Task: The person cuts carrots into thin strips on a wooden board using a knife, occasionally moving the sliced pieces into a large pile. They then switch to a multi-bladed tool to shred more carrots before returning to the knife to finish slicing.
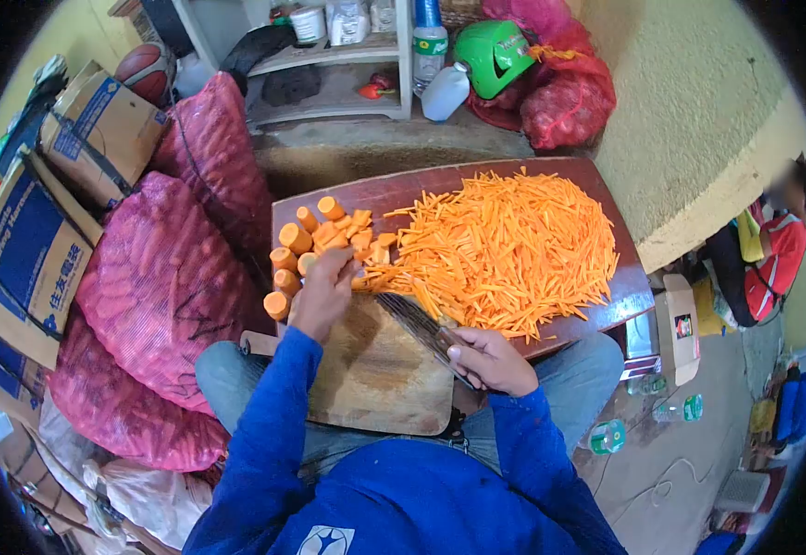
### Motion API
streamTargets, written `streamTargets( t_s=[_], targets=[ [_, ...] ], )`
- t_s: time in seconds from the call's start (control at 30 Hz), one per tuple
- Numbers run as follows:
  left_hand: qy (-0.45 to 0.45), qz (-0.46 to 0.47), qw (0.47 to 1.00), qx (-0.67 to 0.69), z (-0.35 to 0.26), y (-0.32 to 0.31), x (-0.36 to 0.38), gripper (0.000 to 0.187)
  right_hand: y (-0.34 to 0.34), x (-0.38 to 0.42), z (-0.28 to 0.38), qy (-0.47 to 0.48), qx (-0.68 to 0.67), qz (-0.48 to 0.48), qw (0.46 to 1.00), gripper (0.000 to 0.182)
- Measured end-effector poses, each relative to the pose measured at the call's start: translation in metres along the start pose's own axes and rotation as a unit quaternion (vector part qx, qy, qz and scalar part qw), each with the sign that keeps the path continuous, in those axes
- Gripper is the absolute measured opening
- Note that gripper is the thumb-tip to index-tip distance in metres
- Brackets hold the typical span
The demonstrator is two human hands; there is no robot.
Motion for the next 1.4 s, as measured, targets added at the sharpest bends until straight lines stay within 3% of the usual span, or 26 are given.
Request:
streamTargets(
  t_s=[0.07,0.13,0.17,0.23,0.27,0.3,0.37,0.4,0.43,0.5,0.6,0.7,0.77,0.9,0.97,1.07,1.27,1.37,1.4],
  targets=[
    [0.032,0.001,0.999,0.014,-0.016,0.012,0.024,0.017,0.001,-0.001,-0.001,0.003,-0.005,-0.001,1.000,0.029],
    [0.090,0.126,0.988,-0.018,-0.022,-0.002,0.040,0.025,0.003,0.003,0.001,0.005,-0.012,-0.013,1.000,0.028],
    [0.087,0.128,0.988,-0.014,-0.022,-0.006,0.048,0.025,0.004,0.004,0.002,0.006,-0.021,-0.027,0.999,0.027],
    [0.027,0.219,0.975,0.013,-0.029,-0.032,0.064,0.034,0.003,0.003,0.005,0.002,-0.032,-0.041,0.999,0.026],
    [-0.003,0.258,0.965,-0.056,-0.029,-0.042,0.070,0.024,0.003,0.003,0.007,0.001,-0.034,-0.055,0.998,0.026],
    [0.003,0.259,0.965,-0.050,-0.032,-0.044,0.072,0.024,0.003,0.004,0.007,-0.003,-0.036,-0.067,0.997,0.027],
    [-0.025,0.128,0.989,-0.070,-0.054,-0.024,0.071,0.013,-0.005,0.004,0.002,-0.008,-0.023,-0.044,0.999,0.027],
    [-0.014,0.087,0.991,-0.101,-0.053,-0.022,0.074,0.017,-0.009,0.005,0.007,-0.026,0.039,-0.069,0.997,0.027],
    [-0.008,0.085,0.991,-0.098,-0.046,-0.023,0.080,0.017,-0.014,0.005,0.013,-0.044,0.100,-0.091,0.990,0.028],
    [-0.090,0.114,0.987,-0.071,-0.056,-0.036,0.089,0.021,-0.023,0.005,0.017,-0.057,0.127,-0.085,0.987,0.032],
    [-0.100,0.124,0.980,-0.123,-0.062,-0.045,0.099,0.026,-0.036,0.004,0.021,-0.056,0.191,-0.066,0.978,0.036],
    [-0.116,0.117,0.979,-0.122,-0.074,-0.044,0.110,0.023,-0.053,0.012,0.020,-0.027,0.216,-0.039,0.975,0.036],
    [-0.096,0.097,0.986,-0.096,-0.070,-0.040,0.110,0.023,-0.061,0.019,0.038,0.056,0.319,-0.059,0.944,0.036],
    [-0.100,0.065,0.990,-0.074,-0.067,-0.032,0.107,0.025,-0.062,0.020,0.029,-0.014,0.240,-0.052,0.969,0.035],
    [-0.094,0.070,0.991,-0.067,-0.062,-0.035,0.106,0.028,-0.071,0.017,0.043,0.038,0.308,-0.058,0.949,0.035],
    [-0.089,0.082,0.991,-0.056,-0.057,-0.037,0.106,0.034,-0.081,0.012,0.036,-0.015,0.352,-0.068,0.933,0.036],
    [-0.092,0.079,0.990,-0.067,-0.057,-0.040,0.111,0.039,-0.074,0.033,0.052,0.007,0.397,-0.105,0.912,0.039],
    [-0.083,0.082,0.990,-0.080,-0.057,-0.043,0.112,0.038,-0.050,0.050,0.050,-0.039,0.345,-0.137,0.928,0.040],
    [-0.083,0.072,0.990,-0.086,-0.059,-0.041,0.110,0.038,-0.050,0.053,0.068,0.013,0.392,-0.149,0.908,0.039]
  ],
)
Point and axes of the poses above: each hand's wrist, its own x-axis away from the middle knuckle, its own y-axis out of the back of the hand, z = x × y, the point moved 10 cm from there along -x, towards the middle knuckle, and after that the axes turned 12 degrees about z, right-handed, at the moved point
